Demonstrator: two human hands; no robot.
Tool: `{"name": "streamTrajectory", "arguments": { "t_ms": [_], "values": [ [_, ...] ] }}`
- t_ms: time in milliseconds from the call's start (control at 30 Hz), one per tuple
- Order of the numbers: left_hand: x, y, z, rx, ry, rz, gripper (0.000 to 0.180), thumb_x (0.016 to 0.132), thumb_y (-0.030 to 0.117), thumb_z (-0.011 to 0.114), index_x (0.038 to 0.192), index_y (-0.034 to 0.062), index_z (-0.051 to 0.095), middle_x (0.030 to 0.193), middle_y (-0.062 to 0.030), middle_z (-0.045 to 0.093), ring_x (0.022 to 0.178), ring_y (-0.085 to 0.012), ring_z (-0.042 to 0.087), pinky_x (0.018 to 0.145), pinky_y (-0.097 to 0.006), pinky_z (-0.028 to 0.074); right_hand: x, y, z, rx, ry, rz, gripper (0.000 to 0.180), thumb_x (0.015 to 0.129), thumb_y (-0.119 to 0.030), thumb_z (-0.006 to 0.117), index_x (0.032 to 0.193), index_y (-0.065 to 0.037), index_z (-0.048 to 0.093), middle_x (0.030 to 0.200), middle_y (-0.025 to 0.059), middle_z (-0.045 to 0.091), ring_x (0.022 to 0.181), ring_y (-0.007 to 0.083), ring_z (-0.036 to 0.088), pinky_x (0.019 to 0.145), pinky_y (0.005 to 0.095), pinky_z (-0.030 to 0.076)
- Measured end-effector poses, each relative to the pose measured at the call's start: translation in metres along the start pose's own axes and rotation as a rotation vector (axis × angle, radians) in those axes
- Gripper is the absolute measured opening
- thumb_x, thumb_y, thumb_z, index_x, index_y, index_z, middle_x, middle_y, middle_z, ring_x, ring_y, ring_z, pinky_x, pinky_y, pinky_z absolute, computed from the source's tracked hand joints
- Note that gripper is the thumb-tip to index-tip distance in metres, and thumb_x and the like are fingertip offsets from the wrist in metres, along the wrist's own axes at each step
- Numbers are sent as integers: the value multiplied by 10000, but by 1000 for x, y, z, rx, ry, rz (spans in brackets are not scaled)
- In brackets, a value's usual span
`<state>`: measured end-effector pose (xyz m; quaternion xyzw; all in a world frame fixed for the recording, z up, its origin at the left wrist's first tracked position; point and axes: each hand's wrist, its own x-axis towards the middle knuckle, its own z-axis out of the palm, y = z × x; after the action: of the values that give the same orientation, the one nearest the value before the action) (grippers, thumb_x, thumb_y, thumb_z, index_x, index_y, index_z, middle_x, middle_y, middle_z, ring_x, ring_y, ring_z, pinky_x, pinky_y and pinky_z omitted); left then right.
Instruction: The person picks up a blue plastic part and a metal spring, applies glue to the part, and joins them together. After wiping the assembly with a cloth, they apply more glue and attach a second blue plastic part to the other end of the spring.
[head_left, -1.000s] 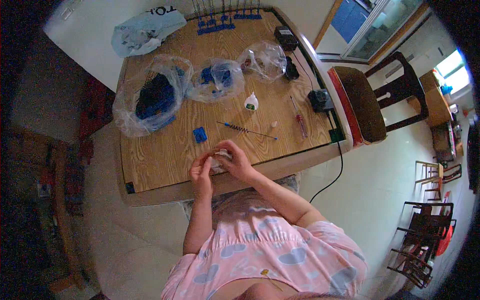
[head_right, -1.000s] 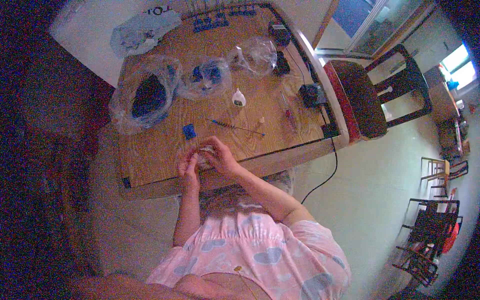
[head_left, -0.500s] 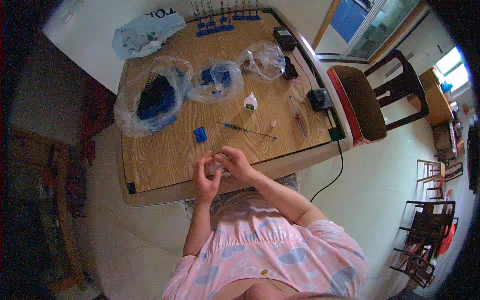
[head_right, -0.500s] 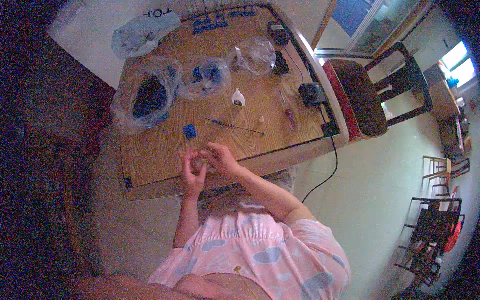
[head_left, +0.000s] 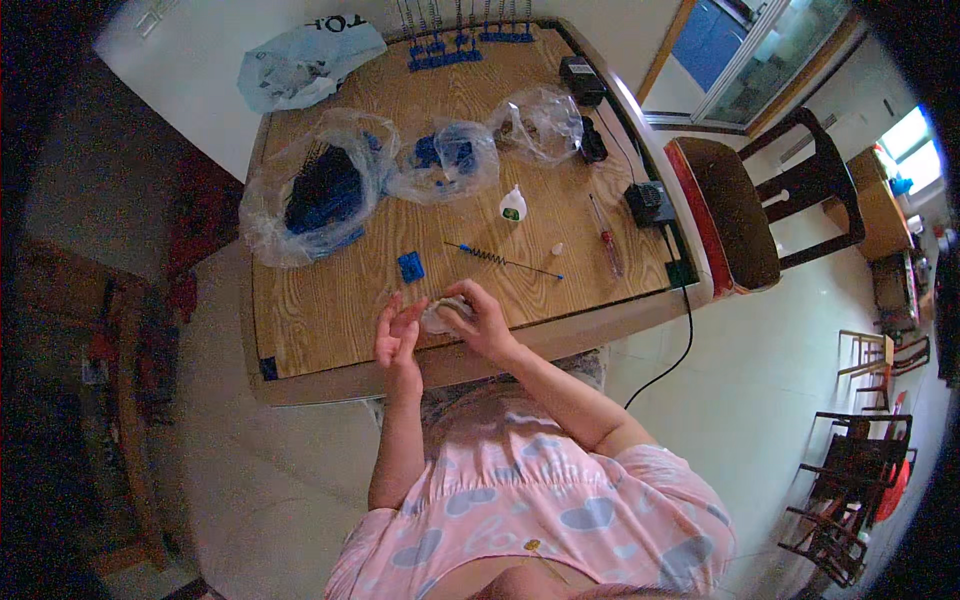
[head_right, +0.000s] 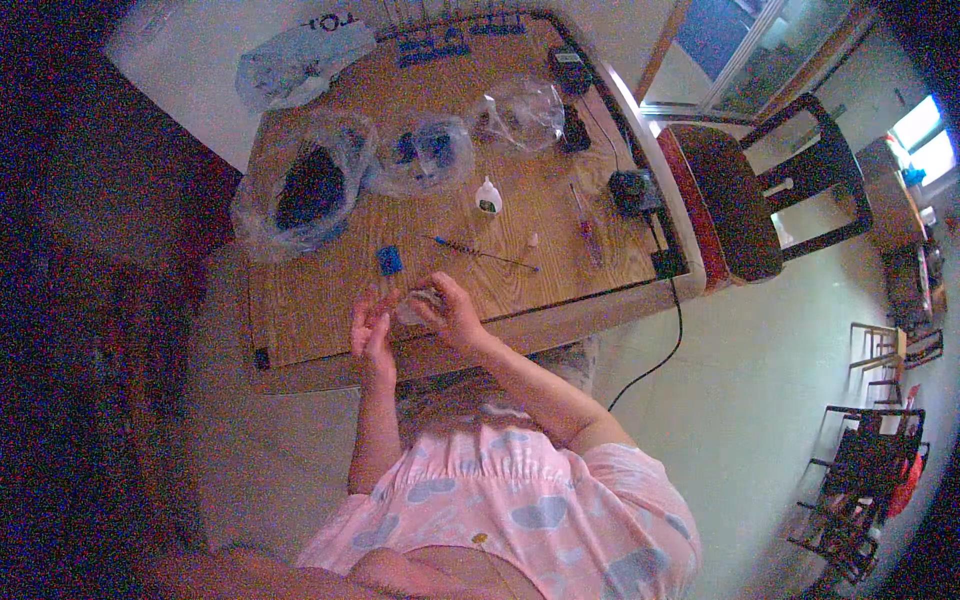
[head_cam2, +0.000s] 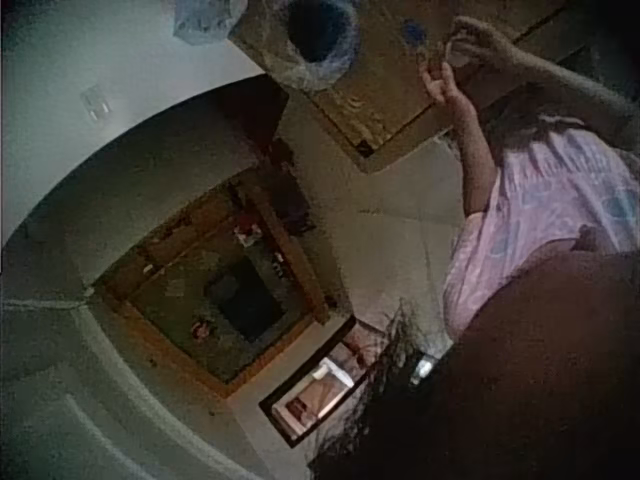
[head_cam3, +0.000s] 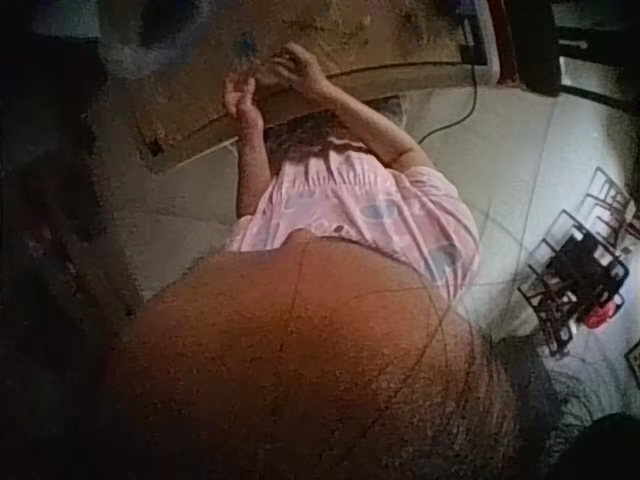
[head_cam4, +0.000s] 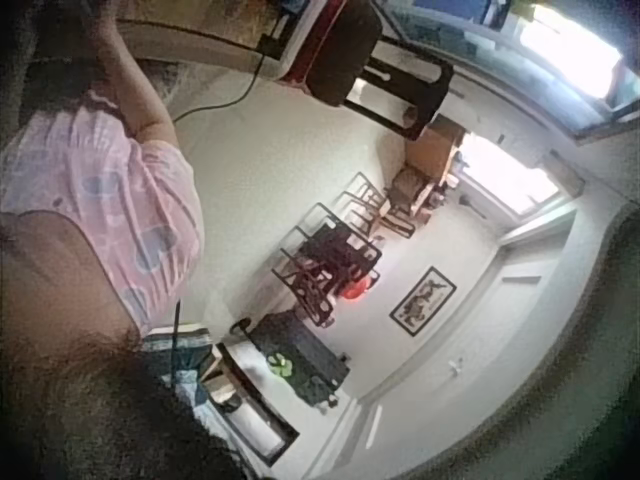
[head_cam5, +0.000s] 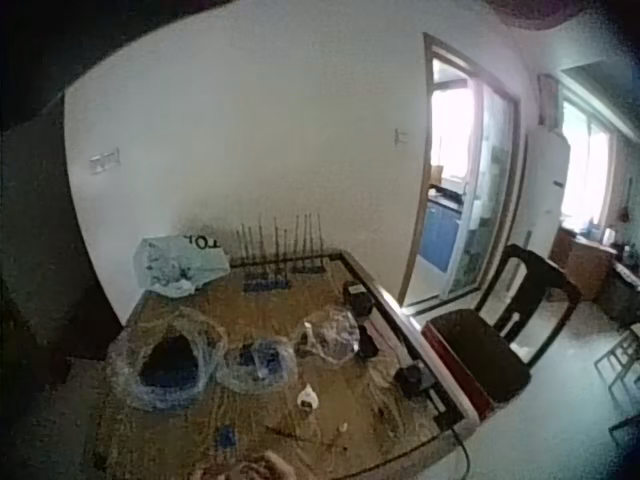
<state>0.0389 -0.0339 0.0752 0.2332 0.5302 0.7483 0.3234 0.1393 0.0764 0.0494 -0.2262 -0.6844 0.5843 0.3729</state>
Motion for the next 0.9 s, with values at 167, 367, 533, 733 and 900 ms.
{"name": "streamTrajectory", "arguments": {
  "t_ms": [167, 367, 533, 733, 900],
  "values": [
    [-4, -5, 4, 990, -49, 527, 329, 796, -25, 592, 1121, 23, 592, 1040, -127, 593, 984, -267, 553, 848, -341, 443, -2, -10, 4, 205, 15, 0, 174, 842, -57, 612, 992, -15, 534, 824, 7, 557, 756, 67, 498, 639, 224, 423],
    [2, -5, -2, 933, 2, 429, 151, 780, -11, 605, 924, 19, 638, 847, -113, 578, 829, -271, 549, 810, -373, 420, -8, 29, 5, 199, -105, 162, 118, 832, -39, 633, 938, 2, 601, 838, 18, 613, 751, 70, 537, 668, 239, 467],
    [0, -2, -11, 968, 83, 427, 113, 726, 28, 679, 756, 7, 571, 719, -99, 529, 718, -281, 516, 671, -382, 425, -7, 18, 5, 94, -99, 82, 101, 842, -59, 628, 920, -1, 598, 807, 21, 607, 734, 60, 524, 631, 234, 455],
    [4, 7, -12, 941, 34, 524, 114, 733, 54, 689, 767, 21, 586, 731, -87, 542, 754, -267, 534, 716, -370, 433, -5, 4, 5, 40, -107, 192, 119, 848, -87, 627, 926, -6, 589, 730, 9, 577, 692, 53, 503, 598, 237, 443],
    [3, 8, -17, 966, -19, 531, 84, 751, 55, 671, 806, 37, 610, 757, -75, 561, 778, -260, 546, 791, -375, 428, -6, 5, 6, -40, -114, 100, 128, 860, -75, 606, 964, -3, 583, 764, 15, 589, 709, 61, 515, 632, 236, 456]
  ]
}}
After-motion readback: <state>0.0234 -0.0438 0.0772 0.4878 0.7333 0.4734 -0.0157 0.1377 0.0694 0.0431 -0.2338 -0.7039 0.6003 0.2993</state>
